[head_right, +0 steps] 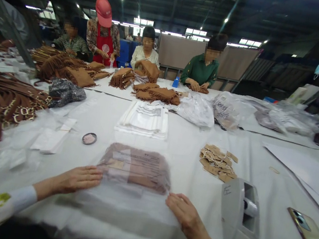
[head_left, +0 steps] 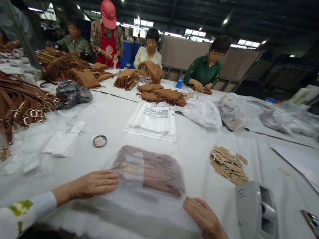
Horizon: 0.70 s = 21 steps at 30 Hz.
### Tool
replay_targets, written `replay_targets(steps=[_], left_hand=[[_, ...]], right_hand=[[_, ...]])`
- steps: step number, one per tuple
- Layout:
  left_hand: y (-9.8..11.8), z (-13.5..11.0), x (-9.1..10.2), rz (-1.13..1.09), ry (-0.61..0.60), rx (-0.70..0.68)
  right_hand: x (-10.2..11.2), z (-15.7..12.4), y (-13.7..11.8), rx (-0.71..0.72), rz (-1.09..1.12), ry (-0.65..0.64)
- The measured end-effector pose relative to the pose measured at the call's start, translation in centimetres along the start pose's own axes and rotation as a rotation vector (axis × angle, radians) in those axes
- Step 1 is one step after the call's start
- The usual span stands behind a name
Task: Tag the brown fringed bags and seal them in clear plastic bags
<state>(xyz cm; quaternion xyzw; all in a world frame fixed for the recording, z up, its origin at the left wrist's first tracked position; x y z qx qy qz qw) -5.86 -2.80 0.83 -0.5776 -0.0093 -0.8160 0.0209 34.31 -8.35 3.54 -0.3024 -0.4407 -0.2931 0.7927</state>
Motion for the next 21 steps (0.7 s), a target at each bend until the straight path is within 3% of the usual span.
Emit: replay_targets(steps=[6,11,14,17,21], left_hand=[[3.0,-0.1,-2.3,-0.05,0.023,0.114],[3.8,1.0,-2.2,-0.198,0.057,0.013],[3.6,1.5,-1.1,-0.36,0.183,0.095],[2.5,1.6,-0.7,-0.507,0.301,0.425],[1.5,1.3,-1.1,-0.565,0.498,0.773]], right_hand=[[-1.0,-1.5,-2.8,0.093,-0.031,-0.246],[-1.9,0.0,-4.2,0.065,0.2,-0.461],[-2.4,0.4,-2.1,-0.248,0.375,-0.408],[-2.7,0.6,-0.2,-0.6,0.475,-0.289],[-2.5,1.3,0.2,-0.807,0.605,-0.063]])
Point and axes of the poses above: each hand's wrist, its own z-axis towards the middle knuckle, its own x-axis out of the back of the hand, y = z × x, the point moved 6 cm from there along z, towards the middle knuckle, and after that the axes turned 13 degrees about -x, right-handed, at the moved point
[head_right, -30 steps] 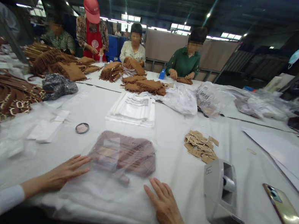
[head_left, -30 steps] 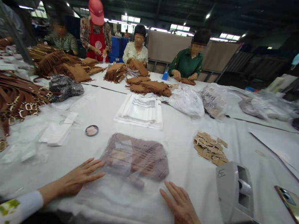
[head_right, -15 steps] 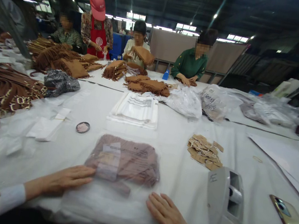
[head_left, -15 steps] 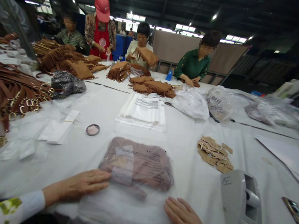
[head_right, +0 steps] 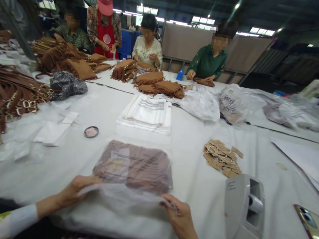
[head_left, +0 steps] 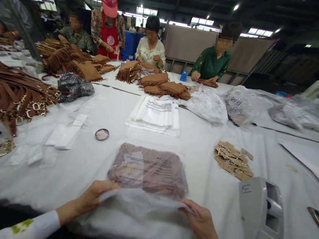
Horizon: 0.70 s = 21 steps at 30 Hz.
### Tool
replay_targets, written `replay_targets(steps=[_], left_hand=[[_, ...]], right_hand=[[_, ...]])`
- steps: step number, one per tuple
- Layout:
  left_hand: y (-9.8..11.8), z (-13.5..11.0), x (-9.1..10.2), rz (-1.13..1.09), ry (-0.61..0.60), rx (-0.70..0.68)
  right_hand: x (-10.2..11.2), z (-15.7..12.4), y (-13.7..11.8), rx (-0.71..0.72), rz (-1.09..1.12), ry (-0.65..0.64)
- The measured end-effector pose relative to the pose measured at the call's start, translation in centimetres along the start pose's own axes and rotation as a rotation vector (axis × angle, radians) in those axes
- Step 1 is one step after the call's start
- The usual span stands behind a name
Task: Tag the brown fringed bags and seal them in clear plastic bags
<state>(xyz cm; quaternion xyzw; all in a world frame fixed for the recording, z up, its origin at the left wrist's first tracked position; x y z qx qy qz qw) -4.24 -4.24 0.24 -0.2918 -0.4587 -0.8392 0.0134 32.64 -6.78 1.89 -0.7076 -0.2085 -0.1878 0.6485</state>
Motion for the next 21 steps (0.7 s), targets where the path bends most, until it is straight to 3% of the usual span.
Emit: replay_targets(steps=[3,6,9,14,21], left_hand=[[-1.4,-0.5,0.7,-0.024,0.331,0.265],[-1.3,-0.8,0.8,-0.02,0.504,0.329],[-0.7,-0.4,0.8,0.028,0.579,0.289],[-1.4,-0.4,1.3,0.187,0.723,0.373],[-1.6,-0.2,2.3,0.387,0.643,0.284]], right_hand=[[0.0,0.4,1.1,-0.167,0.141,0.135],[0.0,0.6,1.9,-0.238,0.191,0.235],[0.1,0.5,1.8,-0.217,0.155,0.336],[0.1,0.5,1.5,-0.227,0.063,0.492],[0.1,1.0,1.2,-0.196,-0.061,0.57]])
Point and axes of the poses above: each hand's wrist, its own z-axis towards the middle knuckle, its own x-axis out of the back of the hand, y = z × x, the point moved 6 cm from there along z, towards the middle knuckle, and after that the axes turned 13 degrees about -x, right-handed, at the moved point
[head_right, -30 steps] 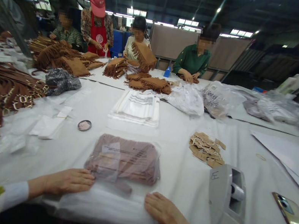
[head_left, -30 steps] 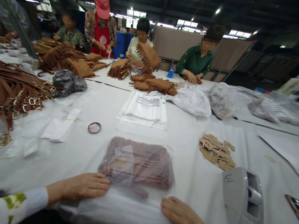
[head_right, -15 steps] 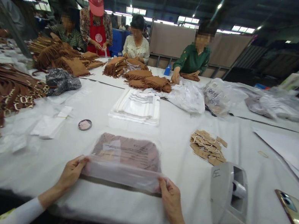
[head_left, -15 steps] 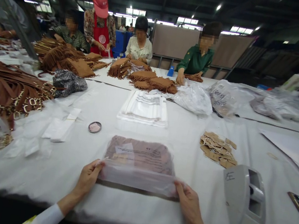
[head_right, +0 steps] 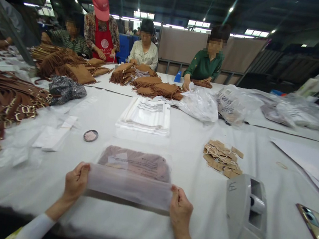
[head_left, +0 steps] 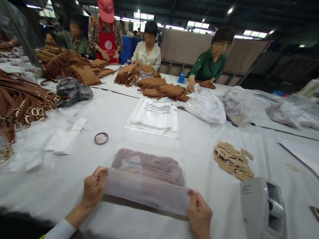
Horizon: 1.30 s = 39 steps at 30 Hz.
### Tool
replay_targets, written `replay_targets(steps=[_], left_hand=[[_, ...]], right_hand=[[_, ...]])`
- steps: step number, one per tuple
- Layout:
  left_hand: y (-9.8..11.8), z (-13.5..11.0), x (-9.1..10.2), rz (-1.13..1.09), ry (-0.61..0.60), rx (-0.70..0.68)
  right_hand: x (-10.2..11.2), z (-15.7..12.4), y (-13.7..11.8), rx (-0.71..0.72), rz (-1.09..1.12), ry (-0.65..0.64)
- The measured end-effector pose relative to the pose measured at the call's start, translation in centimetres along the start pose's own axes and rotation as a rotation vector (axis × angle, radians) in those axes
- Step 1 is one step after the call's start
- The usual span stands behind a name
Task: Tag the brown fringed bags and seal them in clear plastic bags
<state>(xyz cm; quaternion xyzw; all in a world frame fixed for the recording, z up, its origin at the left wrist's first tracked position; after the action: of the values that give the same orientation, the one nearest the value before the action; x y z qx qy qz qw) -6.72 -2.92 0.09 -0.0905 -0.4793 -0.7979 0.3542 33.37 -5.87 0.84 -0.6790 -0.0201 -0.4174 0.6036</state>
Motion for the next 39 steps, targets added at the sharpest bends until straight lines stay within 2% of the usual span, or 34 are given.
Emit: replay_targets(steps=[8,12,15,17,19,22,25,27,29,30,31,33,36,37,39], left_hand=[[-1.5,-0.2,-1.6,0.081,-0.237,-0.101],[-1.7,-0.9,-1.3,0.142,-0.227,-0.118],[-1.3,-0.8,-0.3,0.044,-0.242,-0.154],[-0.9,-0.6,0.4,-0.091,-0.372,-0.265],[-0.7,-0.7,1.1,-0.144,-0.576,-0.433],[-1.5,-0.9,1.7,0.029,-0.786,-0.642],[-1.6,-0.8,0.8,0.157,-0.883,-0.777],[-0.7,-1.2,-0.2,0.12,-0.973,-0.902],[0.3,-2.1,-0.8,-0.003,-1.066,-1.042],[0.7,-2.6,-0.8,-0.085,-1.09,-1.088],[1.0,-2.9,-0.6,-0.171,-1.079,-1.103],[1.0,-2.7,-0.2,-0.305,-0.957,-0.999],[0.7,-2.1,0.3,-0.427,-0.728,-0.691],[0.8,-2.0,0.3,-0.452,-0.67,-0.61],[1.3,-2.0,0.4,-0.457,-0.553,-0.475]], right_hand=[[-0.3,0.3,-0.1,0.164,-0.159,0.014],[-0.4,0.3,-0.1,0.184,-0.176,0.031],[0.5,0.2,0.1,0.165,-0.111,-0.011],[1.5,0.1,0.4,0.197,-0.028,-0.122],[2.4,-0.3,1.0,0.283,-0.008,-0.276],[3.2,-1.1,2.0,0.483,-0.161,-0.427],[3.1,-1.9,1.6,0.704,-0.33,-0.442],[2.4,-2.8,0.5,0.855,-0.369,-0.497],[1.6,-4.1,-0.6,0.965,-0.324,-0.615],[1.4,-4.6,-0.9,0.959,-0.262,-0.677],[1.1,-4.8,-1.1,0.895,-0.191,-0.735],[0.7,-4.3,-0.6,0.615,-0.063,-0.773],[0.3,-2.6,0.8,0.164,0.008,-0.633],[0.3,-2.1,1.0,0.069,0.021,-0.558],[0.2,-1.5,0.9,-0.023,0.063,-0.443]])
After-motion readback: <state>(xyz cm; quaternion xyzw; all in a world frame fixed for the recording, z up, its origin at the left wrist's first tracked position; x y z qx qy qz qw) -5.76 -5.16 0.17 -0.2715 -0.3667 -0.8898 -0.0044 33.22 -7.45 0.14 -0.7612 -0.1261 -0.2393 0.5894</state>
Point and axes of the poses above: each hand's wrist, its own z-axis towards the middle knuckle, its own x-axis out of the back of the hand, y = z × x, the point moved 6 cm from there along z, towards the middle knuckle, and after that the axes turned 13 degrees about -x, right-handed, at the moved point
